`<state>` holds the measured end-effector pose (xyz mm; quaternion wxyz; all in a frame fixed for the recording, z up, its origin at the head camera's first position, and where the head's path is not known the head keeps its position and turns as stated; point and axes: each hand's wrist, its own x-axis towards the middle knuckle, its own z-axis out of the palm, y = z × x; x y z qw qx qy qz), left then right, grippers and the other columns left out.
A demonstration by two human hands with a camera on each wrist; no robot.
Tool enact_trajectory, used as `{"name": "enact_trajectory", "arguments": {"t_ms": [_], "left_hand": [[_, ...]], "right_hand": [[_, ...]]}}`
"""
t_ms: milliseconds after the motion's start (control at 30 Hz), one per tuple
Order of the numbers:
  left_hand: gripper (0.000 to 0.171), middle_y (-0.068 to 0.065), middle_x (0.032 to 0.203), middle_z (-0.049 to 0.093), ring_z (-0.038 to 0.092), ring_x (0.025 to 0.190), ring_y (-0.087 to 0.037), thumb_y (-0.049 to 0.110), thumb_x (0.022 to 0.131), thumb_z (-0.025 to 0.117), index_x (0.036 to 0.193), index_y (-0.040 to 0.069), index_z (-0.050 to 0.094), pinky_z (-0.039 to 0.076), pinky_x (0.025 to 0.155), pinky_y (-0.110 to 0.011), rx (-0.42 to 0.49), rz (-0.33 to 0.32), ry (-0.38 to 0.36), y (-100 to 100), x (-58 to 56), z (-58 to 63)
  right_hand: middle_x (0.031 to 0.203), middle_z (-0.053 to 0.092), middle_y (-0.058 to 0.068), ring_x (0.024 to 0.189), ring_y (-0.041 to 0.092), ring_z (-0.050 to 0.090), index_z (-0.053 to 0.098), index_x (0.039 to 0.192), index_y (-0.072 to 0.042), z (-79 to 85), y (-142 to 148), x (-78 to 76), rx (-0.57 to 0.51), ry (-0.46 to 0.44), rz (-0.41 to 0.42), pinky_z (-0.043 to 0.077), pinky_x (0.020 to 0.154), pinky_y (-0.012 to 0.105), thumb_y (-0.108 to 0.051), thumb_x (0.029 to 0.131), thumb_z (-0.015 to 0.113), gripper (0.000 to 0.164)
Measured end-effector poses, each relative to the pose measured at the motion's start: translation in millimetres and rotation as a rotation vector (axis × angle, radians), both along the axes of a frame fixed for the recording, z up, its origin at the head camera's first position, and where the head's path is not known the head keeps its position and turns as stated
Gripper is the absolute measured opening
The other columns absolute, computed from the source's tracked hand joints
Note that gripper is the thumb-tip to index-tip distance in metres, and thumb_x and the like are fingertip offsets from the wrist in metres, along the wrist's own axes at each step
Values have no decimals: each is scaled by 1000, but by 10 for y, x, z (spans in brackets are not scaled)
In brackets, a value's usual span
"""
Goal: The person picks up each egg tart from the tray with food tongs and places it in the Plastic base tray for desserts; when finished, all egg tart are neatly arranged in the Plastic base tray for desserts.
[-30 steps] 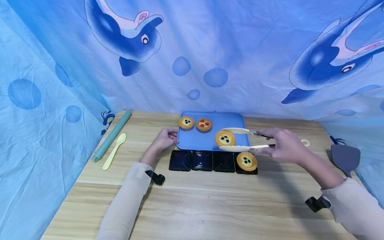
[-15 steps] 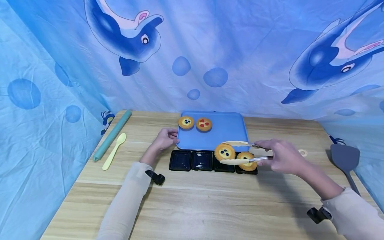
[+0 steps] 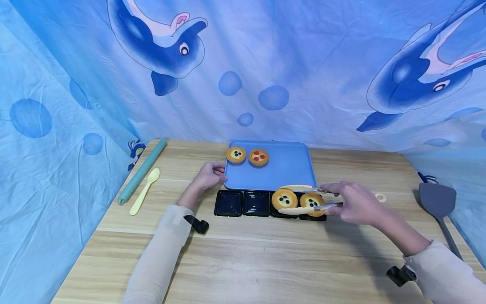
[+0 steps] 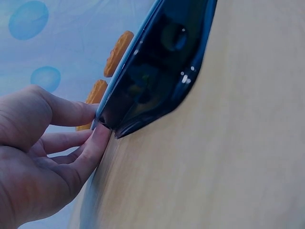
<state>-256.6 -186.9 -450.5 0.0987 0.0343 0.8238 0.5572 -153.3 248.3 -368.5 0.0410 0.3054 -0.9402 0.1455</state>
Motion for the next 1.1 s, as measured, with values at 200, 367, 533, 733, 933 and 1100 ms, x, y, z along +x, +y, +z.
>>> {"name": "enact_trajectory", "arguments": {"t_ms": [200,367,533,733,933,1100], "left_hand": [[49,-24,117,59,58,104,-32,-5,85,68,131,-12,53,51,89,-36,1,5,-3,-2,1,2],[49,-24,117,59,58,104,-32,-4,86,68,132,-12,53,51,88,-35,1,2,-3,-4,2,-1],[49,-24,117,59,58,104,-33,-4,86,68,132,-12,53,52,88,-35,2,1,-3,-2,0,-6],[49,-24,117,59,58,104,-32,-4,86,68,132,-12,53,52,86,-34,4,-1,-4,-8,4,-4],[49,-25,118,59,58,104,-33,-4,86,68,132,-13,53,52,86,-34,3,-4,1,-7,11,9],[50,-26,119,58,58,105,-34,-4,86,68,132,-13,52,52,88,-36,3,-7,1,-8,7,7]], "right_hand": [[116,71,11,86,25,67,68,124,-4,-23,-19,12,5,2,-5,50,58,34,-24,70,90,62],[116,71,10,85,25,66,69,124,-4,-31,-20,16,1,1,-6,46,54,30,-23,70,90,61],[118,70,11,85,26,67,69,124,-4,-34,-16,21,1,-2,-11,46,54,31,-23,70,90,61],[119,69,12,86,27,68,69,123,-3,-61,-14,16,0,-7,-13,51,57,36,-23,69,90,61],[125,66,16,94,31,68,62,131,0,-62,-12,13,-9,-51,-15,56,71,50,-28,71,89,71],[134,58,22,102,37,65,53,139,4,-33,-5,19,-25,-76,-24,52,82,59,-31,71,89,85]]}}
